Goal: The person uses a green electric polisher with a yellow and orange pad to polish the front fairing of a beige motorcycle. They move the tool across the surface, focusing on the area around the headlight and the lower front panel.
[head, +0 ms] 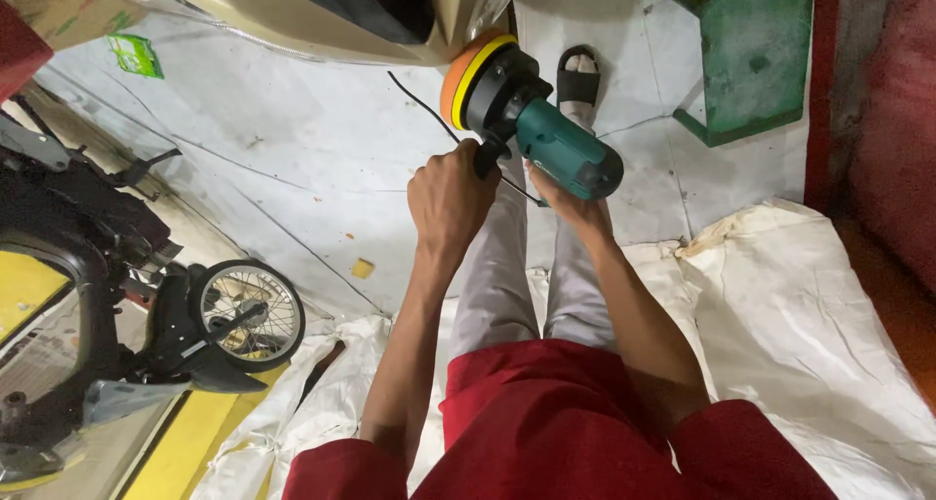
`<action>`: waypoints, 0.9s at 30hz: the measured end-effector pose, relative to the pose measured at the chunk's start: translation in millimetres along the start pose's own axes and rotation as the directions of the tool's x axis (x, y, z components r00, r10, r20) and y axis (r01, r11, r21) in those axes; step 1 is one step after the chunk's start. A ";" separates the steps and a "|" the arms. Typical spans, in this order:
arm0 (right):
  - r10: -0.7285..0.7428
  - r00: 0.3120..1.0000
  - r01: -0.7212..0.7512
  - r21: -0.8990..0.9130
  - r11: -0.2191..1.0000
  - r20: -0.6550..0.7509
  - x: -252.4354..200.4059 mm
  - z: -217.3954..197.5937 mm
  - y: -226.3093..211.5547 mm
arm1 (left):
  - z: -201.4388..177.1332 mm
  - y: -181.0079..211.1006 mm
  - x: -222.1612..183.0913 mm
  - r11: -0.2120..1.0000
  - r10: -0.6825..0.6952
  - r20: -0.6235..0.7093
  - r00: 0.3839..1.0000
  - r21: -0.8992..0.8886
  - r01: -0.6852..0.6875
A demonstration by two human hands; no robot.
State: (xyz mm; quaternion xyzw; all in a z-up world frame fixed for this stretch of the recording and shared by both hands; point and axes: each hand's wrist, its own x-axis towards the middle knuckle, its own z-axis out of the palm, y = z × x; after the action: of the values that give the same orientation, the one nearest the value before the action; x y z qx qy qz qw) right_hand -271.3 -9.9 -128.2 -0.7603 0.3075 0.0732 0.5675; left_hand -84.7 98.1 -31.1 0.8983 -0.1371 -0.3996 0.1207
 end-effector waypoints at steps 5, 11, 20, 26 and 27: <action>0.352 0.935 -0.353 0.250 0.902 0.050 3.6 2.0 9.3 | -7.1 10.1 5.0 1.000 0.012 0.022 1.000 0.023 -0.012; 0.119 0.991 -0.101 0.226 0.969 -0.064 20.2 0.0 57.2 | -42.7 39.6 14.2 0.993 0.112 -0.074 0.991 -0.038 -0.115; 0.012 0.987 0.031 0.258 0.966 -0.163 70.6 -56.0 -6.8 | -54.7 69.5 46.7 0.966 0.256 -0.231 0.939 0.014 -0.260; 0.303 0.951 -0.272 0.300 0.915 -0.064 53.5 -49.4 -28.3 | -37.9 55.0 37.3 0.971 0.220 -0.180 0.959 -0.058 -0.233; 0.308 0.949 -0.277 0.302 0.912 -0.061 44.5 -42.4 -20.6 | -33.7 49.3 32.4 0.972 0.217 -0.175 0.960 -0.057 -0.230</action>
State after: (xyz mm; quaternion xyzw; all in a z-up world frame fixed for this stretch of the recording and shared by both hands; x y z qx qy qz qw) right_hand -234.4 -62.1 -117.2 -0.6171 0.4552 0.0709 0.6380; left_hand -45.9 44.6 -15.3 0.9022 -0.2116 -0.3114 0.2105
